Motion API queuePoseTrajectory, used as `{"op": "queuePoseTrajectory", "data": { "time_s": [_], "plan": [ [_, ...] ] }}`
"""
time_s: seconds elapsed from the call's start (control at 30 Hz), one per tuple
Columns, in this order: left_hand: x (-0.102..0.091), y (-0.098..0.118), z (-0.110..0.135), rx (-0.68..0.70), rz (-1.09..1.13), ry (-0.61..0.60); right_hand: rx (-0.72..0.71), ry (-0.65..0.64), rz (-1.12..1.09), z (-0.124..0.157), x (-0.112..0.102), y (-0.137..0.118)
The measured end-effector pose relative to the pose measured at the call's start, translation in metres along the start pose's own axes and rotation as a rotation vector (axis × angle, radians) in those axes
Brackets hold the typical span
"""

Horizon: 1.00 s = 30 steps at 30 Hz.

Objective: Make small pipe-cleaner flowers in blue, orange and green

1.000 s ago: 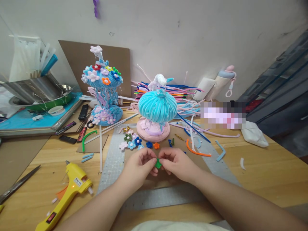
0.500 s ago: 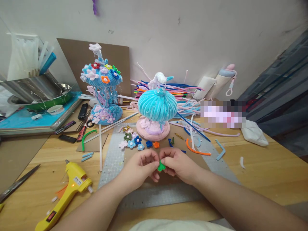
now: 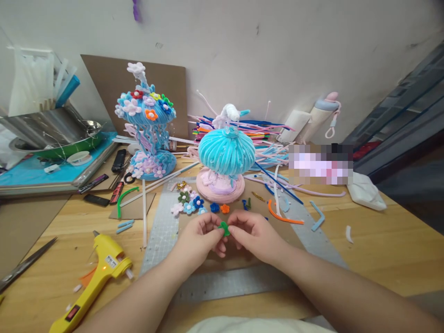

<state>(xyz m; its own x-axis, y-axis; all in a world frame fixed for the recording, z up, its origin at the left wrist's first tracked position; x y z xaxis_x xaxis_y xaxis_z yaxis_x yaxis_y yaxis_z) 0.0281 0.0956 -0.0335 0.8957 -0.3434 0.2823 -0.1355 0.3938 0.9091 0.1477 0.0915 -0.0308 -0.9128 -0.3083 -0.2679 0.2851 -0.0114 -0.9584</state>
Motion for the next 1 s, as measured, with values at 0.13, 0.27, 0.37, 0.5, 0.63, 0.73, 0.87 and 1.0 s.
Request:
{"op": "queuePoseTrajectory", "data": {
  "time_s": [0.13,0.27,0.37,0.5,0.63,0.73,0.87,1.0],
  "plan": [
    [-0.001,-0.002,-0.001,0.032,-0.028,0.009,-0.047,-0.018,0.120,0.001,0.001,0.003],
    [-0.002,-0.003,-0.002,0.070,-0.082,0.027,-0.026,-0.028,0.104,0.000,0.002,0.007],
    [-0.002,-0.003,-0.002,0.088,-0.093,0.043,0.003,-0.009,0.009,-0.002,0.003,0.008],
    [-0.005,-0.004,-0.004,0.060,-0.027,0.043,0.101,-0.014,-0.227,-0.004,0.006,0.013],
    [-0.007,-0.004,-0.003,0.064,-0.154,0.039,0.087,-0.045,-0.170,-0.002,0.006,0.011],
    [-0.007,-0.004,-0.003,0.049,-0.274,0.038,-0.055,-0.071,-0.032,0.000,0.005,0.003],
    [-0.006,-0.003,-0.001,-0.037,-0.094,0.015,-0.090,-0.083,0.003,0.001,0.002,0.002],
    [-0.004,-0.001,0.002,-0.104,0.072,-0.032,-0.253,-0.018,0.242,0.003,-0.003,-0.008]
  ]
}}
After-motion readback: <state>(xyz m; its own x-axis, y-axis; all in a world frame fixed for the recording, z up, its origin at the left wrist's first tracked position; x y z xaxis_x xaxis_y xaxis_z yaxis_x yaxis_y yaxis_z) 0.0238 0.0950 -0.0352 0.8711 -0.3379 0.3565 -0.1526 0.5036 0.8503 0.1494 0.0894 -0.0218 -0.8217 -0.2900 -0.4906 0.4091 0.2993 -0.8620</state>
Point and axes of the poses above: each hand's wrist, its own z-axis away from the middle knuckle, its own x-axis out of the palm, y = z × x, the point moved 5 cm from there along -z, towards the middle knuckle, and after that the axes turned 4 degrees about z, right-handed, at the moved point
